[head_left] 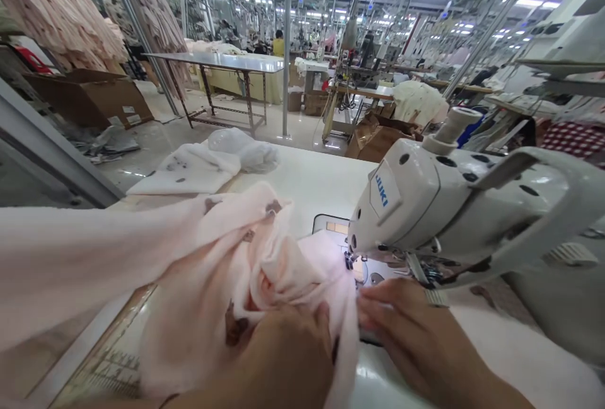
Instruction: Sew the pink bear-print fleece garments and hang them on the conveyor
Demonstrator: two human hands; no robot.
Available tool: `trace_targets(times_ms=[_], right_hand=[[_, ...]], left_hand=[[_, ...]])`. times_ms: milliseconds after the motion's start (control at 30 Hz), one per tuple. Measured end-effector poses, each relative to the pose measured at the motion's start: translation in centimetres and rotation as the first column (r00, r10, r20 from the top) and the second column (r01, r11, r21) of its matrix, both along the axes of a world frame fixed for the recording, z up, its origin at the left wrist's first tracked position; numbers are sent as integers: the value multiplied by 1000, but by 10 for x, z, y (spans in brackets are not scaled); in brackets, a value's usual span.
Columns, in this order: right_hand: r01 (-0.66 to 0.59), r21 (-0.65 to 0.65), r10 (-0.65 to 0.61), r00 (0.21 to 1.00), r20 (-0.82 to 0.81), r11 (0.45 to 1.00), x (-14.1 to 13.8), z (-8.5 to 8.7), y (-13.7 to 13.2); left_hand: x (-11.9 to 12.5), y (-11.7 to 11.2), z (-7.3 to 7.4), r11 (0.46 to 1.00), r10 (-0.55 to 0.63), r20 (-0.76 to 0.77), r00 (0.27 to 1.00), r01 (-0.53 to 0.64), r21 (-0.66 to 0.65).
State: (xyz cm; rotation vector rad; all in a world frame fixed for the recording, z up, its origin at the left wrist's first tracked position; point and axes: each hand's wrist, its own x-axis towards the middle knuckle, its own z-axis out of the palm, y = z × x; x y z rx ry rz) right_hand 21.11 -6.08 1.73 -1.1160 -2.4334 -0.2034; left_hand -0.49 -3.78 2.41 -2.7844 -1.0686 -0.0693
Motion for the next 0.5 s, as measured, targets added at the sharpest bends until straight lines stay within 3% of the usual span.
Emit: trace_targets(times_ms=[100,333,433,500], right_hand=[[-155,-80,150,987,-60,985,-20,5,-6],[-118,-38,117,992,-39,992,-19,-7,-2],[-75,-49,77,997,27,996,-10,-14,2],[-64,-68,70,993,90,996,-6,-16,4]], left_hand=[[11,-10,1,996,-81,-125,989,77,-34],[13,9,1,977,-82,-58,995,69,-200],[9,26,16,976,-77,15,997,79,-202],[1,48,34,977,-50,167,985,82,-195]])
